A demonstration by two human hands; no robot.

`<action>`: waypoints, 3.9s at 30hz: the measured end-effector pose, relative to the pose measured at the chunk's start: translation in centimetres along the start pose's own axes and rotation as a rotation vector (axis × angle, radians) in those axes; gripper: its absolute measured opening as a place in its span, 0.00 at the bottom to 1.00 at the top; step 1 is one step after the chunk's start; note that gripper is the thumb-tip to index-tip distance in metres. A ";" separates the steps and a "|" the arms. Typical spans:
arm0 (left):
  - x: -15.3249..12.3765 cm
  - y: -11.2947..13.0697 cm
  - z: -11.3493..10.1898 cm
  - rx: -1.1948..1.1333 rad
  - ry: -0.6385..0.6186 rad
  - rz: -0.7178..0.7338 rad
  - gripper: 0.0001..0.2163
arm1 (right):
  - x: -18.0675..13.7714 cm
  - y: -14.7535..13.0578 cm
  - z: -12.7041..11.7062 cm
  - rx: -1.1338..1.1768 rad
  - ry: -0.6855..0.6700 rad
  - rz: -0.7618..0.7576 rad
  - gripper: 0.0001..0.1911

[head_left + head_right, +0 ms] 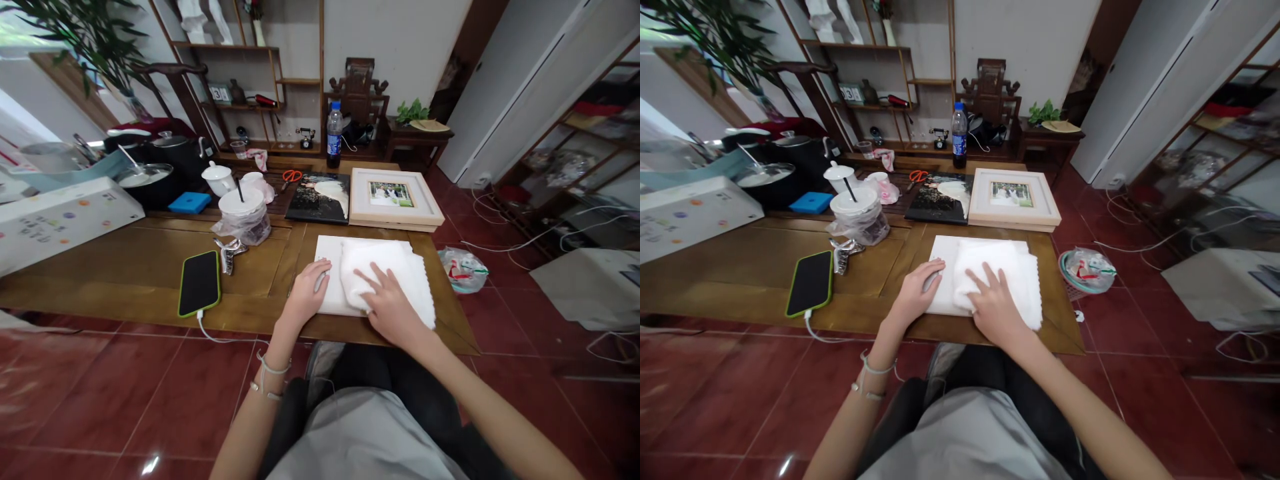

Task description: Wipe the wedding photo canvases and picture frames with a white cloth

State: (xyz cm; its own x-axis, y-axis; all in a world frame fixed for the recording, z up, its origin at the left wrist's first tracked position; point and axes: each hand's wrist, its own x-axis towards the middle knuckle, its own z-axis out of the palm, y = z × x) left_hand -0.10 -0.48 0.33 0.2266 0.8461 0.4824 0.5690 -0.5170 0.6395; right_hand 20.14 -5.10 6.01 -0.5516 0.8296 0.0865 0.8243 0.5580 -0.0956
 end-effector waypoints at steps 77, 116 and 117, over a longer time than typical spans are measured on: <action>0.0 0.1 -0.1 0.003 0.001 -0.007 0.12 | -0.2 -1.9 -1.1 0.026 -0.094 -0.122 0.20; -0.1 0.9 -0.6 -0.040 -0.014 -0.006 0.15 | -2.2 -3.2 -3.7 0.294 -0.219 -0.286 0.17; 0.0 0.9 -0.5 -0.032 -0.027 -0.010 0.15 | -2.7 -2.6 -4.2 0.335 -0.239 -0.279 0.18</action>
State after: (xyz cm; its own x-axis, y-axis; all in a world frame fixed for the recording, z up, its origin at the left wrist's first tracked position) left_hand -0.01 -1.02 1.17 0.2425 0.8543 0.4597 0.5461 -0.5119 0.6632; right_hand 20.05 -8.87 10.22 -0.7917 0.6066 -0.0722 0.5763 0.7023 -0.4179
